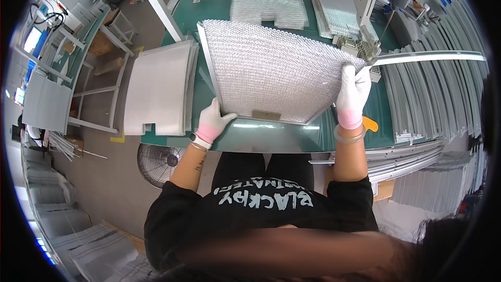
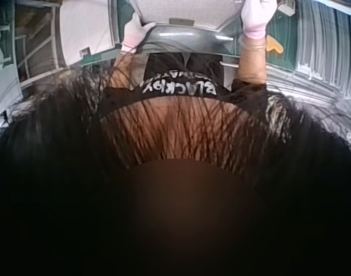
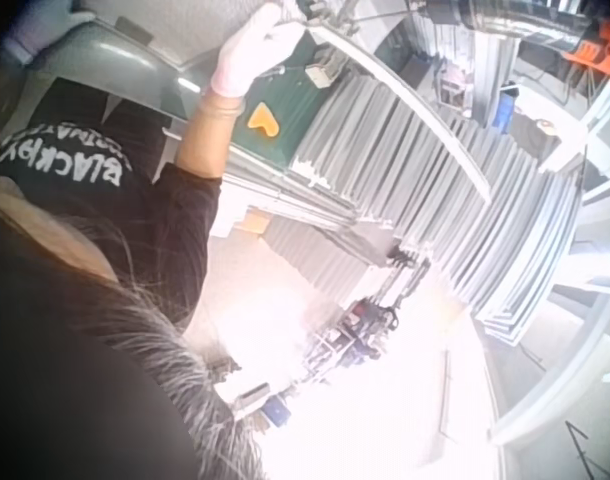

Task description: Assembling a mesh filter into a plastic housing using a hammer and electric screwdriver.

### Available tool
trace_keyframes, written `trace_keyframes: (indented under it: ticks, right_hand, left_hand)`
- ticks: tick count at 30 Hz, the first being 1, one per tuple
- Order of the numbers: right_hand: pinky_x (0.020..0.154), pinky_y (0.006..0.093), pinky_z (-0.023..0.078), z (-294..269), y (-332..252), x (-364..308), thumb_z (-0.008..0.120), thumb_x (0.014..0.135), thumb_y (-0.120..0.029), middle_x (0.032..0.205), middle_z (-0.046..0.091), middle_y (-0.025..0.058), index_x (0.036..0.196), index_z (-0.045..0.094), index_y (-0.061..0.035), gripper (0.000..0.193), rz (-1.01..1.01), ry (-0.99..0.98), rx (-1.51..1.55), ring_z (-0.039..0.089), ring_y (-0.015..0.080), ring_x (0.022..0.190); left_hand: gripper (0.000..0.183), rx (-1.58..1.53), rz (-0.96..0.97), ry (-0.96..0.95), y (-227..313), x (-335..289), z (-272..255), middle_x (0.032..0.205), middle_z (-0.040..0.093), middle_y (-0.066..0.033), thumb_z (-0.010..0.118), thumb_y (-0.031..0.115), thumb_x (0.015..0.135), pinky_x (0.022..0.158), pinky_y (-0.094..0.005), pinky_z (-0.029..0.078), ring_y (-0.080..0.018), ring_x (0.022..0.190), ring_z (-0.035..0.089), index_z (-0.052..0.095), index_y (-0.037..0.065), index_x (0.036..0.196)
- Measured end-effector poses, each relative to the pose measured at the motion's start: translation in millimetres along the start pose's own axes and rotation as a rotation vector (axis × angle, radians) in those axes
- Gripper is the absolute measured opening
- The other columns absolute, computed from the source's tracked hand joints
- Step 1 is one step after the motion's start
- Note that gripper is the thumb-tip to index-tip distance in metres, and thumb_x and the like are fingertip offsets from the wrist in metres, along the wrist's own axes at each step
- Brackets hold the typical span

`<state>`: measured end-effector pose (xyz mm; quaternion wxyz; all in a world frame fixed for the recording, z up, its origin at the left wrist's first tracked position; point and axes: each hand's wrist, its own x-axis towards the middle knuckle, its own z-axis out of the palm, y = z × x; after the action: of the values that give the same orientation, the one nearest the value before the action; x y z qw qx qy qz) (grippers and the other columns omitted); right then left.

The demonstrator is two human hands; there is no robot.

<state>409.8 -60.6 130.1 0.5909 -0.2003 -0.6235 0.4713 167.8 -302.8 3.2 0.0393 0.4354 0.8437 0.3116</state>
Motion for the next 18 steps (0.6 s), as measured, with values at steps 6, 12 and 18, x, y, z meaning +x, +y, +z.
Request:
trace_keyframes:
  ticks: [6, 12, 18]
  right_hand:
    - [0.058, 0.0194, 0.032, -3.0, -3.4, 0.0, 0.064, 0.093, -0.006, 0.069, 0.042, -0.006, 0.072, 0.042, -0.0096, 0.03, 0.014, 0.036, -0.026, 0.035, 0.0022, 0.065]
    - [0.07, 0.023, 0.041, -10.8, -12.7, -7.8, 0.057, 0.091, -0.004, 0.081, 0.054, -0.0014, 0.087, 0.057, -0.0018, 0.004, 0.105, 0.016, 0.037, 0.046, 0.0062, 0.075]
    - [0.094, 0.0333, 0.043, -7.9, -26.3, -27.8, 0.061, 0.094, -0.015, 0.112, 0.061, 0.0084, 0.12, 0.055, 0.0029, 0.032, -0.101, -0.248, 0.054, 0.056, 0.0161, 0.102]
  left_hand:
    - [0.065, -0.57, 0.154, -0.256, 29.9, 18.4, -69.2, 0.136, 0.052, -0.0164, 0.068, 0.011, 0.082, 0.11, -0.0356, 0.034, -0.0241, 0.13, 0.047, 0.041, -0.004, 0.14]
    - [0.03, -1.013, 0.301, 0.137, 95.0, 54.4, -120.6, 0.106, 0.064, -0.0075, 0.053, -0.005, 0.086, 0.085, -0.0251, 0.046, -0.01, 0.094, 0.058, 0.056, -0.003, 0.115]
    - [0.01, -1.107, 0.408, 0.422, 101.4, 46.2, -99.5, 0.091, 0.06, -0.0075, 0.047, -0.002, 0.091, 0.078, -0.0263, 0.044, -0.0123, 0.082, 0.053, 0.053, -0.001, 0.099]
